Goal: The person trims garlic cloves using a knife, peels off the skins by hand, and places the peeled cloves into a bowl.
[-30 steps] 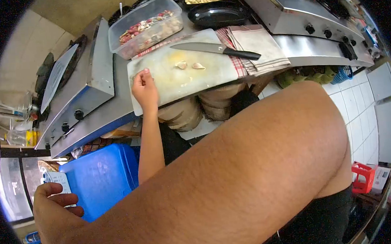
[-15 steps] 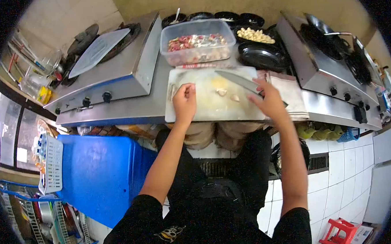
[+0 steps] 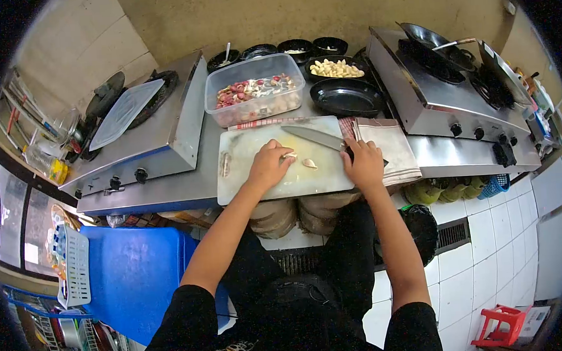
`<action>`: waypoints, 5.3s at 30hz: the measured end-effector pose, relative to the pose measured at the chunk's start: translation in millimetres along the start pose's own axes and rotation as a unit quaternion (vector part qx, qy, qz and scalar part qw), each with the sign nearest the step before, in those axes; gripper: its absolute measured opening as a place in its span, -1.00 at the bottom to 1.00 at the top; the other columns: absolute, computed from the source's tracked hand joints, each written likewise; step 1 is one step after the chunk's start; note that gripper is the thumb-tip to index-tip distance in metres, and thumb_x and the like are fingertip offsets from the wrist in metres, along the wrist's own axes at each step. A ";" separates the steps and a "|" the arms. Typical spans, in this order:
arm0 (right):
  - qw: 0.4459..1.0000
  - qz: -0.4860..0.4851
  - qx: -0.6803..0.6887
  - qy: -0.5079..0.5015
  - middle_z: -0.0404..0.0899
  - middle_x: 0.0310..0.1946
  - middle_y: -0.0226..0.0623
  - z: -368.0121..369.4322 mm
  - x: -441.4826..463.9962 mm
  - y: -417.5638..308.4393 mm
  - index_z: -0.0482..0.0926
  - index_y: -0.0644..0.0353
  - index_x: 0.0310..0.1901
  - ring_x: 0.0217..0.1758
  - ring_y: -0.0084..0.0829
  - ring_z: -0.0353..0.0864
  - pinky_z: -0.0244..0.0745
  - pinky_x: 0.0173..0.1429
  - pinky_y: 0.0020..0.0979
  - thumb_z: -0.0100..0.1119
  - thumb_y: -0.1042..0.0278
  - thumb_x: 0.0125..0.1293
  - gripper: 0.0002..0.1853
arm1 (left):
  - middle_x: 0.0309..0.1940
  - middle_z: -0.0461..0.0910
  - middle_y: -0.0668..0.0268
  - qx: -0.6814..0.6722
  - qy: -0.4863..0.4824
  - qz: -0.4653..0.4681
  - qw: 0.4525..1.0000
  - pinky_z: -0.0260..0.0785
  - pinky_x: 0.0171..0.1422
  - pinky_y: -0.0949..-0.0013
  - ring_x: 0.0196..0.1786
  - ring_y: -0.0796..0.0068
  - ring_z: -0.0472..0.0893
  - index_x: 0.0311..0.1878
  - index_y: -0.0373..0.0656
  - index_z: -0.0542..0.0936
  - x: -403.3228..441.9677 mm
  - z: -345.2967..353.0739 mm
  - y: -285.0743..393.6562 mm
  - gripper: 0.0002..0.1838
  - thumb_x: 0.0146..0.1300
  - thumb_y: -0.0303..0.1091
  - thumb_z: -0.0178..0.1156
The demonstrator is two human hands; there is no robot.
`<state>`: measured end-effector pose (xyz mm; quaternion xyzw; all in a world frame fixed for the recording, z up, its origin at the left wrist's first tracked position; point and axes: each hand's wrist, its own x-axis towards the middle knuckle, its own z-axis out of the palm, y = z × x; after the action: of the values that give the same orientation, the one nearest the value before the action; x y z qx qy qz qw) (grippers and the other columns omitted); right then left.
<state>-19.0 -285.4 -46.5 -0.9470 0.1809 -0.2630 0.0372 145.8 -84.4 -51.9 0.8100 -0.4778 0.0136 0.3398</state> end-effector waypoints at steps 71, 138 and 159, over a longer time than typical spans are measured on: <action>0.737 0.131 0.658 0.087 0.56 -0.34 -0.40 -96.8 -65.6 -161.6 0.37 0.32 0.07 -0.53 -0.76 0.36 0.29 -0.47 -0.70 0.35 0.67 0.00 -0.44 | -0.14 0.60 0.09 -0.646 0.157 -0.029 0.746 0.44 0.06 0.42 -0.06 0.42 0.59 -0.08 -0.40 0.57 -109.5 -52.2 114.2 -0.76 0.14 -0.65 0.24; 0.700 0.128 0.652 0.260 0.46 -0.21 -0.19 -66.0 -81.4 -179.6 -0.07 0.21 0.35 -0.47 -0.61 0.44 0.39 -0.46 -0.60 0.18 0.61 0.22 -0.24 | -0.14 0.51 0.15 -0.458 0.271 0.029 0.846 0.45 -0.06 0.51 -0.15 0.49 0.56 -0.07 -0.44 0.56 -108.3 -33.3 130.4 -0.76 0.17 -0.67 0.19; 0.740 0.090 0.602 0.286 0.51 -0.31 -0.16 -48.2 -75.9 -156.0 -0.02 0.26 0.26 -0.38 -0.60 0.50 0.40 -0.32 -0.65 0.24 0.74 0.09 -0.22 | -0.05 0.55 0.19 -0.708 0.193 -0.158 0.661 0.46 0.04 0.46 -0.06 0.50 0.57 0.14 -0.44 0.43 -103.5 -7.4 136.9 -0.63 0.28 -0.54 0.16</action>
<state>-53.7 -111.3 -16.1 -0.5867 0.0713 -0.5708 0.5700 -15.3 -43.8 -8.5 0.3681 -0.1320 -0.2267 0.8920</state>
